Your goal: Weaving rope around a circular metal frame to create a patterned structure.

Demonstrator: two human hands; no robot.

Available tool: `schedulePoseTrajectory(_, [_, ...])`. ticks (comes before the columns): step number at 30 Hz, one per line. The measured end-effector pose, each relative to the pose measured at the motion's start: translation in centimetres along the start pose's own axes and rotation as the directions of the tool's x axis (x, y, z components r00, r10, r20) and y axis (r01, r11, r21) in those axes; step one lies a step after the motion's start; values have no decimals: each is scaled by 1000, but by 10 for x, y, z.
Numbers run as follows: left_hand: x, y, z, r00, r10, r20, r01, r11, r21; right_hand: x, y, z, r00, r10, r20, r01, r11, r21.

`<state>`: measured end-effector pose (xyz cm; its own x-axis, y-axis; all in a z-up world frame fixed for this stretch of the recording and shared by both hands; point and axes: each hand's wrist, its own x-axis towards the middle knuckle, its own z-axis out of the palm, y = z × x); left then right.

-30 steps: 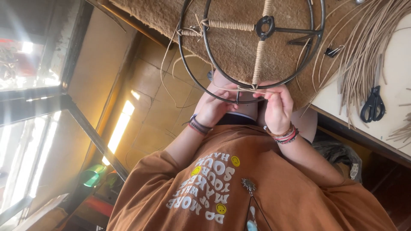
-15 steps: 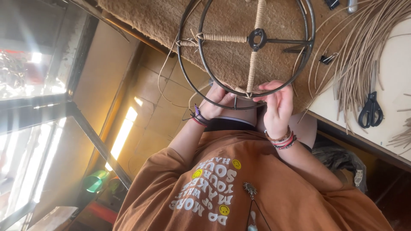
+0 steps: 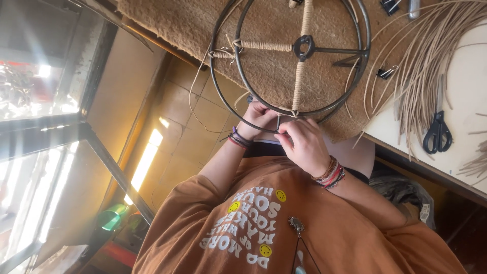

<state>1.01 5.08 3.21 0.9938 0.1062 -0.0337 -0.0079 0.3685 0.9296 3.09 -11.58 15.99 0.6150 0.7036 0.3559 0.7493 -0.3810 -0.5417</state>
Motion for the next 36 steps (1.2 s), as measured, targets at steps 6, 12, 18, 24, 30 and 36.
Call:
schedulePoseTrajectory(6, [-21,34,-6,992,-44,-115,58,991,123,4,-5,1,998,67,13,-67,998,18])
schedulePoseTrajectory(12, [-41,87,-25,998,61,-16,-61,998,6,19,-16,-12,991,99,90,-96,995,-37])
schedulePoseTrajectory(18, [-21,84,-36,945,156,288,-136,987,-86,22,-8,4,987,146,64,-138,983,-124])
schedulePoseTrajectory(24, [-20,41,-79,967,202,157,-222,967,125,5,4,20,980,117,-159,-97,987,125])
schedulePoseTrajectory(30, [-49,20,-148,932,88,-352,167,757,632,-13,20,25,959,216,-184,-127,907,401])
schedulePoseTrajectory(36, [-65,-6,-122,778,142,-612,423,603,677,-6,15,18,943,294,-157,-177,840,513])
